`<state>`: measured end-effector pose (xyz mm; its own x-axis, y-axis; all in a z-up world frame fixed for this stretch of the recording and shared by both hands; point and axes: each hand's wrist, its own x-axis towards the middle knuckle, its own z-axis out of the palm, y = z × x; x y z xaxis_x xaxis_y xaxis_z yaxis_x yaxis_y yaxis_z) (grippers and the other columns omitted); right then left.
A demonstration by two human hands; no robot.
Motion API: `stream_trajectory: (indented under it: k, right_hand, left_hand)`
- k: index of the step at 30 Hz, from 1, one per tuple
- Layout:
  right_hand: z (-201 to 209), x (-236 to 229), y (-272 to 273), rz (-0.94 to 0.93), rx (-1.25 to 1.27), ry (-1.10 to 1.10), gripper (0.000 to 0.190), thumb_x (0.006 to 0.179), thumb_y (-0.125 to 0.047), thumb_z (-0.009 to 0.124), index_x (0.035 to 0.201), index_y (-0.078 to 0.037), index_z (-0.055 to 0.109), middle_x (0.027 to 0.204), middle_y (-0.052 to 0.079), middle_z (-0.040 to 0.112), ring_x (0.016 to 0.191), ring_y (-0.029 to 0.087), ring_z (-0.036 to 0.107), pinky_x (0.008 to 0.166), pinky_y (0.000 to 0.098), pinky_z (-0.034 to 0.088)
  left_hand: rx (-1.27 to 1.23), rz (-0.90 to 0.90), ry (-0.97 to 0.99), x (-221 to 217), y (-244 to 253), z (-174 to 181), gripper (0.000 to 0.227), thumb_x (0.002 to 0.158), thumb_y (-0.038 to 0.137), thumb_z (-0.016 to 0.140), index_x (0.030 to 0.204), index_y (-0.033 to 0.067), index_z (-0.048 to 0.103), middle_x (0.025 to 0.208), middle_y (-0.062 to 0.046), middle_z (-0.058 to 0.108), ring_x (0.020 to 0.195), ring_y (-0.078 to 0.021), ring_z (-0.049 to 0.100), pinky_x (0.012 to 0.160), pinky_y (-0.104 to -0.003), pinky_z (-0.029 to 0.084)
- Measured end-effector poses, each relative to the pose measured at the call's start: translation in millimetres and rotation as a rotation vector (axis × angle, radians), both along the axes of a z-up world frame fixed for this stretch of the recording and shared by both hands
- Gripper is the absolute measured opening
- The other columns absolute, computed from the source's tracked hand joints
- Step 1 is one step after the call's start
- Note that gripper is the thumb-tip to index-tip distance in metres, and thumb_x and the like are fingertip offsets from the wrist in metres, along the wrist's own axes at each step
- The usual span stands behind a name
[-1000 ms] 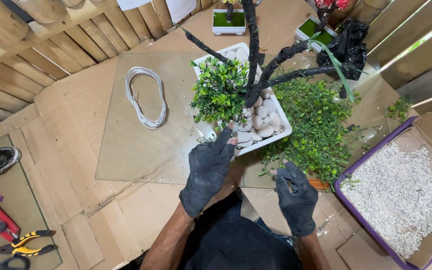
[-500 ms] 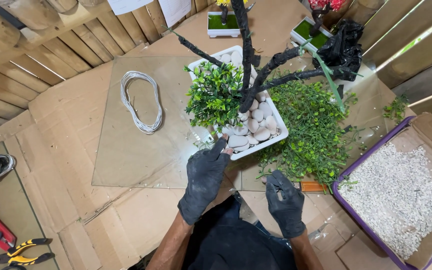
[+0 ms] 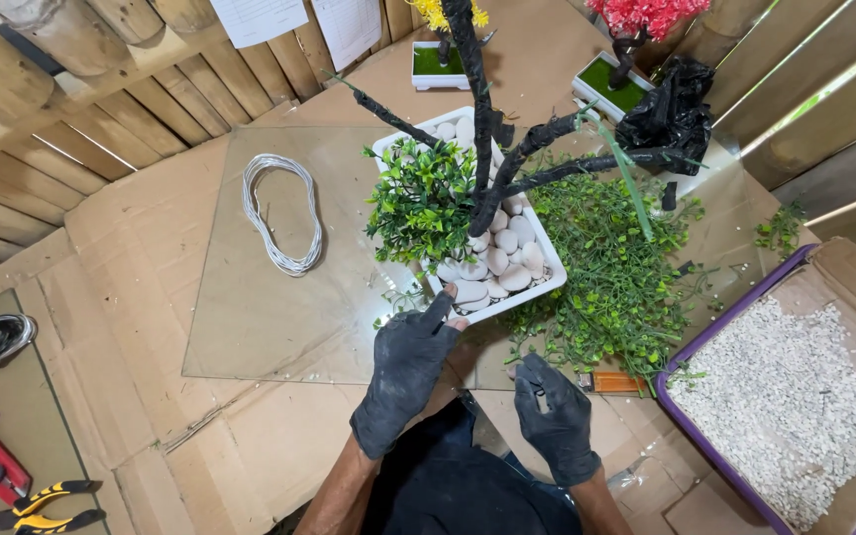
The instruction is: The person arranges small green artificial plants into a white rectangular container filled with white stones. They use their gloved hands to position the plants around a central black branch structure, occasionally adjusting the container's orientation on the table.
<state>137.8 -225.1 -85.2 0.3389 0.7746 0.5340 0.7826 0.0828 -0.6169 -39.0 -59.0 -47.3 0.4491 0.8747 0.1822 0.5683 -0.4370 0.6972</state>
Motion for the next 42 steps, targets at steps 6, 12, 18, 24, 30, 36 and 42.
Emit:
stream_trajectory:
  k: [6, 12, 18, 24, 30, 36, 42]
  right_hand:
    - [5.0, -0.5, 0.7, 0.013, 0.036, -0.081, 0.043, 0.097, -0.016, 0.069, 0.137, -0.008, 0.058, 0.106, 0.001, 0.079, 0.094, 0.024, 0.077, 0.08, 0.0379, 0.062]
    - [-19.7, 1.6, -3.2, -0.003, 0.09, -0.171, 0.041, 0.096, -0.017, 0.071, 0.134, -0.005, 0.06, 0.124, 0.009, 0.075, 0.098, 0.029, 0.077, 0.09, 0.0423, 0.062]
    - [-23.6, 1.4, -7.0, 0.013, 0.04, -0.127, 0.042, 0.096, -0.021, 0.071, 0.135, -0.008, 0.062, 0.119, 0.005, 0.077, 0.099, 0.027, 0.077, 0.088, 0.0418, 0.062]
    - [-25.4, -2.0, -7.7, -0.003, 0.046, -0.086, 0.037, 0.094, -0.021, 0.074, 0.129, -0.008, 0.068, 0.121, 0.009, 0.076, 0.101, 0.03, 0.076, 0.096, 0.0446, 0.06]
    - [-14.4, -6.0, -7.2, 0.003, 0.033, -0.122, 0.034, 0.094, -0.022, 0.074, 0.125, -0.008, 0.07, 0.121, 0.009, 0.076, 0.096, 0.032, 0.076, 0.087, 0.0438, 0.061]
    - [-42.4, 0.2, -12.5, 0.005, -0.017, -0.113, 0.038, 0.093, -0.026, 0.074, 0.129, -0.012, 0.07, 0.127, 0.008, 0.074, 0.106, 0.033, 0.074, 0.1, 0.0474, 0.059]
    - [-35.3, -0.8, -9.9, 0.014, -0.004, -0.139, 0.038, 0.092, -0.025, 0.075, 0.127, -0.011, 0.07, 0.126, 0.008, 0.074, 0.106, 0.032, 0.075, 0.1, 0.0461, 0.059]
  left_hand:
    - [0.344, -0.008, 0.174, 3.2, 1.0, -30.3, 0.073, 0.088, 0.049, 0.081, 0.152, 0.0329, 0.05, 0.076, 0.001, 0.069, 0.071, -0.0246, 0.065, 0.063, -0.039, 0.049]
    - [0.447, -0.077, -0.081, 6.2, -3.4, -2.8, 0.054, 0.092, 0.021, 0.083, 0.142, 0.0207, 0.062, 0.106, 0.006, 0.078, 0.086, -0.02, 0.072, 0.069, -0.036, 0.055]
    - [0.501, -0.11, -0.233, 5.8, -9.9, 20.6, 0.05, 0.09, 0.007, 0.085, 0.136, 0.0131, 0.066, 0.118, 0.005, 0.076, 0.09, -0.0147, 0.074, 0.075, -0.031, 0.059]
    - [0.44, -0.184, -0.31, 2.3, -17.1, 26.3, 0.06, 0.096, 0.001, 0.079, 0.148, 0.0182, 0.055, 0.109, 0.004, 0.075, 0.077, -0.0145, 0.061, 0.068, -0.034, 0.052]
    - [0.26, -0.194, -0.374, 1.3, -21.2, 11.8, 0.049, 0.099, 0.008, 0.074, 0.145, 0.0182, 0.058, 0.117, 0.007, 0.075, 0.077, -0.0104, 0.054, 0.07, -0.036, 0.051]
    - [0.309, -0.181, -0.269, -3.8, -21.5, 0.9, 0.05, 0.102, 0.013, 0.073, 0.149, 0.0187, 0.056, 0.077, 0.006, 0.052, 0.068, -0.014, 0.048, 0.063, -0.036, 0.046]
    - [0.288, -0.214, -0.334, -6.5, -24.6, 12.6, 0.047, 0.104, 0.01, 0.068, 0.149, 0.0162, 0.055, 0.078, 0.003, 0.054, 0.068, -0.0157, 0.05, 0.065, -0.037, 0.046]
